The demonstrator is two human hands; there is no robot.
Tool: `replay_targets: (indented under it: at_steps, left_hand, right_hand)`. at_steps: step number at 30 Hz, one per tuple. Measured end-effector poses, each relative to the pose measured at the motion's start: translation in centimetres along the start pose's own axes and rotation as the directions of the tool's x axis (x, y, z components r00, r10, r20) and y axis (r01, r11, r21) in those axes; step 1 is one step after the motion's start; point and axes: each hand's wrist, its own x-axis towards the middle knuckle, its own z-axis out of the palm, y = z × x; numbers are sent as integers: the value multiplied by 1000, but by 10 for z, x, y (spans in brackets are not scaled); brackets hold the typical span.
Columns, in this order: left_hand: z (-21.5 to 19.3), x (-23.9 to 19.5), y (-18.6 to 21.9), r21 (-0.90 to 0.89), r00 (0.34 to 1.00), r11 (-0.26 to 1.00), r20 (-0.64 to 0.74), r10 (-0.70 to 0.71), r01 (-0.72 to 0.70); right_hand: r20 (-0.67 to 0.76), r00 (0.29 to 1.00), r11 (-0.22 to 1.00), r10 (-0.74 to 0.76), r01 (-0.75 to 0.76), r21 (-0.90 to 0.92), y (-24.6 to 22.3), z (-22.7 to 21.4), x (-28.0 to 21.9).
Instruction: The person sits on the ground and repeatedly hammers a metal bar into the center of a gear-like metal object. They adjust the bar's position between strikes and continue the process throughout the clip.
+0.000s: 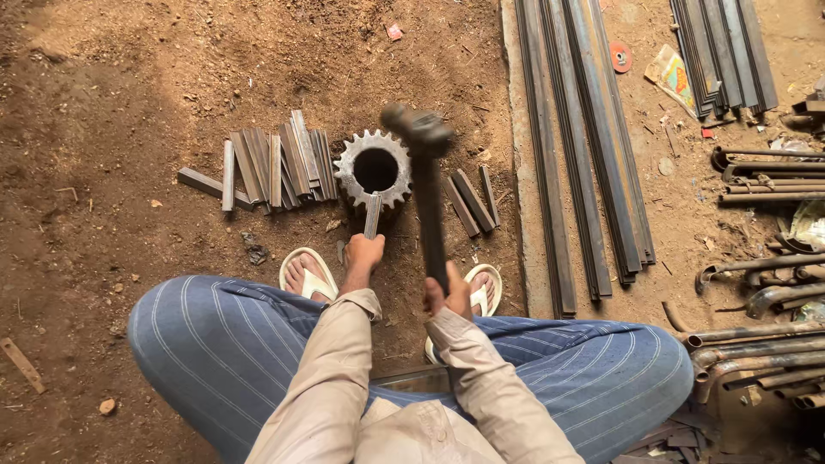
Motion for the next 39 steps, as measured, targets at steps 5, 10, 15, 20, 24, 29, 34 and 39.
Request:
replay_targets:
  at_steps: [5,10,15,20,24,29,34,39]
  left_hand:
    - [8,4,-5,18,999,999,24,-28,28]
    - [1,-2,1,82,993,993,-74,95,-88]
    - [-6,-30,3,320,923,905,-168,347,-282]
    - [-7,-36,4,349,923,883,-107,370,-314]
    - [-2,-27,-3,314,921,890,-99,377,-330]
    - [-2,-12,-1,257,907,891,-95,410,-376]
    - [10,-6,-8,115,866,892,-215,451,-436]
    - [-1,35,31,-503,916,768,-156,370,-396]
  right_hand:
    - [17,949,944,315,-311,-110,62,4,6]
    - [-41,940,931,340,-330,155,35,2,-3]
    - [-136,991,988,-2,23,155,-33,-12,-10]
    - [-150,980,991,-134,129,-44,-42,-7,-14]
    - [-117,982,925,147,-179,-334,3,-5,-18]
    - [-173,971,873,167,-227,-432,50,-3,-8]
    - [-216,970,813,111,-214,-542,76,-6,-5]
    - [-186,956,850,227,-288,-442,95,-7,5]
